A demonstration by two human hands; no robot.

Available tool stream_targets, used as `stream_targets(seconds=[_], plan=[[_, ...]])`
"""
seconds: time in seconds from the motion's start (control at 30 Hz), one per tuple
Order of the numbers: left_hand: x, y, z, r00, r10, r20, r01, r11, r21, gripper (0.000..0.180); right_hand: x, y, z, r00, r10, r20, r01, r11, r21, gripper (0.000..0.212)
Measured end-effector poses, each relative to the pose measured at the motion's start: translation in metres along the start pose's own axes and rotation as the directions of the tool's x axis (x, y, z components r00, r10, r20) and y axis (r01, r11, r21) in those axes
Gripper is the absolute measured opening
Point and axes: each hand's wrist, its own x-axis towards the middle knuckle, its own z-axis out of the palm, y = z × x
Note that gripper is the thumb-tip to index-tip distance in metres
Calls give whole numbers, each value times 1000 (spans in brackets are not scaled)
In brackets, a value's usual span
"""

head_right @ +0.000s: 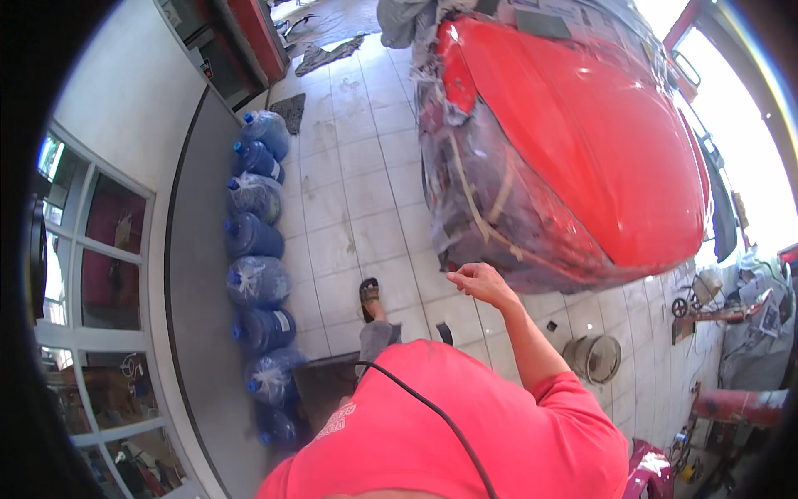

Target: The person sands a maroon car bumper using a sanding block, focusing on the front grille area and side edges. The person repeatedly dips the sanding block into a bucket of water and continues sanding different sections of the bumper.

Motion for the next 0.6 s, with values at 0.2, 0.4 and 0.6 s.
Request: stream_targets(seconds=[0.2, 0.4, 0.6], plan=[[124, 77, -84, 995, 20, 102, -30, 994, 102, 56, 84, -117, -8, 939, -85, -334, 29, 985, -170, 44], [282, 246, -285, 983, 179, 44, -185, 963, 194, 54, 162, -176, -45, 763, -181, -621, 45, 973, -227, 51], [334, 451, -430, 785, 524, -330, -523, 846, 101, 53, 218, -216, -117, 468, -225, -855, 81, 974, -211, 56]])
